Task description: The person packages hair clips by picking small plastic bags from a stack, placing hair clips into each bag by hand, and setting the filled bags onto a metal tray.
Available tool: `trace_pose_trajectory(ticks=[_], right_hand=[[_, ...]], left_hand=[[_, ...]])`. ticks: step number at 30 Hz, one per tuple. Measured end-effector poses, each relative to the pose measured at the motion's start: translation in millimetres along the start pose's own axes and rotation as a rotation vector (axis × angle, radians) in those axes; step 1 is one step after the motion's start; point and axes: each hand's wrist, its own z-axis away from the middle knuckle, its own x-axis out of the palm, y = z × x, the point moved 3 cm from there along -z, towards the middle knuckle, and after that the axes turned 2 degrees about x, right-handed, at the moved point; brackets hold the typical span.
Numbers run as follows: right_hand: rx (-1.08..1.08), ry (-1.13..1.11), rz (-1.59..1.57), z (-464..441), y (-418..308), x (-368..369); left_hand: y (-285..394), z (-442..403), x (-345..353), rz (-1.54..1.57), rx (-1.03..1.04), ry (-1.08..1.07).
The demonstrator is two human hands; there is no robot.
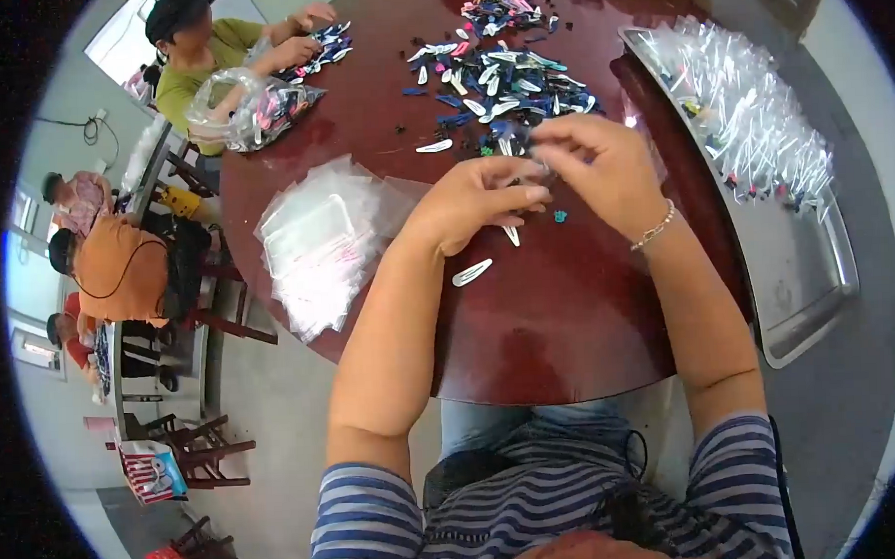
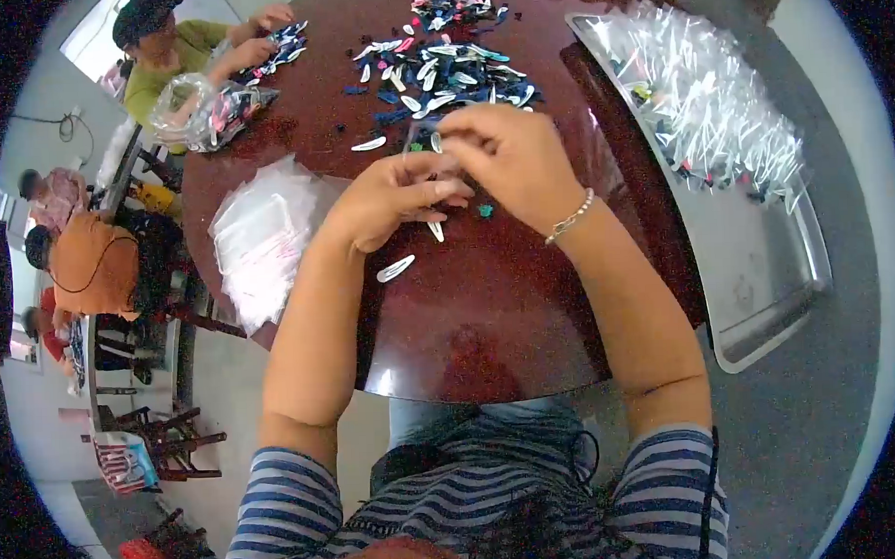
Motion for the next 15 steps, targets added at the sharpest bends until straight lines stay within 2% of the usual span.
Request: trace_pose_trajectory(ticks=[2,4,6,9,10,12,15], right_hand=[[-0.128,-0.083,0.053,2,-7,4],[-0.132,-0.020,0.029,-4,2,-6],[0.049,0.081,0.099,-13,22,-31],[0.060,0.118,0.448,-23,67,-64],[0.060,0.123,0.450,-22,81,-69],[0.118,0.100,0.642,-18,110,-69],[0.211,-0.053,0.675,-18,107,-61]], left_hand=[[0,-1,2,-0.037,0.013,-0.046],[-2,-3,-3,-0.020,-0.002,-0.024],[0,-3,-4,0.002,-0.005,0.027],[-1,-3,-8,0.033,-0.004,0.099],[-1,-3,-9,0.044,0.000,0.123],[0,-2,-8,0.044,-0.001,0.126],[2,-2,-8,0.041,-0.001,0.134]])
